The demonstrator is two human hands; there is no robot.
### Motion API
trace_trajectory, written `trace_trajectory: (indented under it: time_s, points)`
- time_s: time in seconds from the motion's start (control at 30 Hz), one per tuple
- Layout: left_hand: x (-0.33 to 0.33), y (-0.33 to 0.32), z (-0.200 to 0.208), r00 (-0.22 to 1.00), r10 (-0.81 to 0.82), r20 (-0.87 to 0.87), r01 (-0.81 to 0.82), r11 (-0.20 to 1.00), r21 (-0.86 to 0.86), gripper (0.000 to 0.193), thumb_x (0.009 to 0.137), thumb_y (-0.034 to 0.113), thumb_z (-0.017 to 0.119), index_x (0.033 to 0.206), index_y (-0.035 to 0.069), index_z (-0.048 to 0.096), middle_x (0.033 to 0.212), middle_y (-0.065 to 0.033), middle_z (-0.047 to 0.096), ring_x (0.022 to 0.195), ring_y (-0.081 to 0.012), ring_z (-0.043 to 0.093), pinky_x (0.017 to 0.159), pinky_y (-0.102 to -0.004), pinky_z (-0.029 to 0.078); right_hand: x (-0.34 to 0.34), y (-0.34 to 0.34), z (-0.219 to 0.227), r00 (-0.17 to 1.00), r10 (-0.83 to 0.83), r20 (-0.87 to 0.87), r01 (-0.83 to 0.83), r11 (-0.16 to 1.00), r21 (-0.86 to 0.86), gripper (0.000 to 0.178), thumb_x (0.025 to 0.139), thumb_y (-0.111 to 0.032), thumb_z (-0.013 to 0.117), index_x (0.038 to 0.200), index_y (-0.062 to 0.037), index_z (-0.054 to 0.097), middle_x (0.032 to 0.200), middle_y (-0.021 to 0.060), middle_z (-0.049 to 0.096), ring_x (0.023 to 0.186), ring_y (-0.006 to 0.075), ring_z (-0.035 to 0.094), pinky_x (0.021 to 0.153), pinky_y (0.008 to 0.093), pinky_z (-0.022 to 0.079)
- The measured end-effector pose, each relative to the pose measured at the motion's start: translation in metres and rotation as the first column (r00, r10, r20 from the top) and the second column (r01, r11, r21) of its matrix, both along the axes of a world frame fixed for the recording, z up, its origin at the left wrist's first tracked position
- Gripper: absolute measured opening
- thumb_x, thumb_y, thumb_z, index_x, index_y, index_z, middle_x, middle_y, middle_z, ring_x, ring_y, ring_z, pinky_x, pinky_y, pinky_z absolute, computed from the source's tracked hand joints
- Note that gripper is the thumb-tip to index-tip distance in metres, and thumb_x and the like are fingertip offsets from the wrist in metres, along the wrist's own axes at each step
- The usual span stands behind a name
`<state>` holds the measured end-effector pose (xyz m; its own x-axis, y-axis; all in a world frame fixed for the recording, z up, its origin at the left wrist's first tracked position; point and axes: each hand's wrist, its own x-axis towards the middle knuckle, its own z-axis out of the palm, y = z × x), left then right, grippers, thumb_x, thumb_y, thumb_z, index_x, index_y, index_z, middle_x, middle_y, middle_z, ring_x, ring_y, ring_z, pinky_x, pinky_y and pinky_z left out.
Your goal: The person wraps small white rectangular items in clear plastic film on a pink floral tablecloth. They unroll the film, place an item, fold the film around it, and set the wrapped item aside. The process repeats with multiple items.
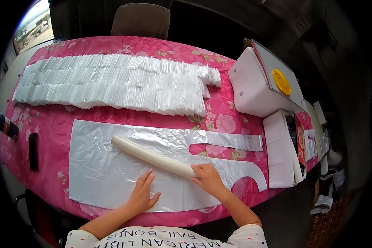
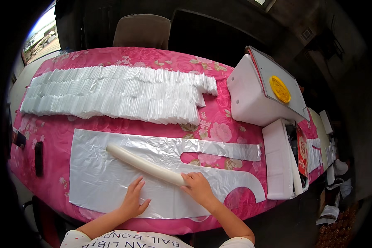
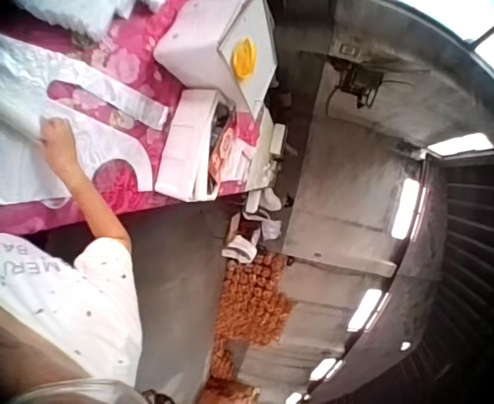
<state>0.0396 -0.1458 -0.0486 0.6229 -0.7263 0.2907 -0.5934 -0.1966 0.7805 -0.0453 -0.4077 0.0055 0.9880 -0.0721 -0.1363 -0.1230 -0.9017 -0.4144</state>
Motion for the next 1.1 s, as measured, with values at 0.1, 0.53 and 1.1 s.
trace_trajectory:
  time_s: [0.1,0.53,1.1]
  points:
    - [-0.01,-0.004,0.004,0.998,-0.001,0.058,-0.002,0.998,0.056,0.074,0.076,0.026,0.067,0.135,0.002,0.03,0.141,-0.0286,0.018,0.128,-0.0462,0.022,0.104,-0.0491,0.024,-0.043,0.041,-0.006,0.995,-0.018,-0.1,0.043,0.966,0.253,0.05,0.081,-0.029,0.063,0.122,-0.0035,0.052,0.114,0.0156,0.056,0.105,0.0324,0.051,0.092,0.0381,0.039]
    - [-0.059,-0.036,0.012,0.933,-0.28,0.225,0.206,0.93,0.303,0.069,0.075,0.045,0.062,0.131,0.009,0.043,0.145,-0.0263,0.015,0.133,-0.0464,0.013,0.107,-0.0494,0.02,-0.121,-0.093,-0.073,0.895,-0.262,0.362,0.343,0.922,-0.179,0.049,0.086,-0.019,0.049,0.129,0.0033,0.041,0.136,0.0204,0.039,0.126,0.0336,0.036,0.106,0.0398,0.027]
    - [-0.079,-0.064,0.03,0.942,-0.331,0.056,0.315,0.929,0.196,0.055,0.076,0.028,0.065,0.122,0.002,0.049,0.142,-0.0217,0.024,0.131,-0.0394,0.022,0.106,-0.0467,0.024,-0.135,-0.065,-0.009,0.449,-0.751,0.484,0.66,0.644,0.387,0.01,0.084,-0.011,0.061,0.087,-0.0018,0.058,0.074,0.007,0.061,0.062,0.014,0.057,0.058,0.0268,0.046]
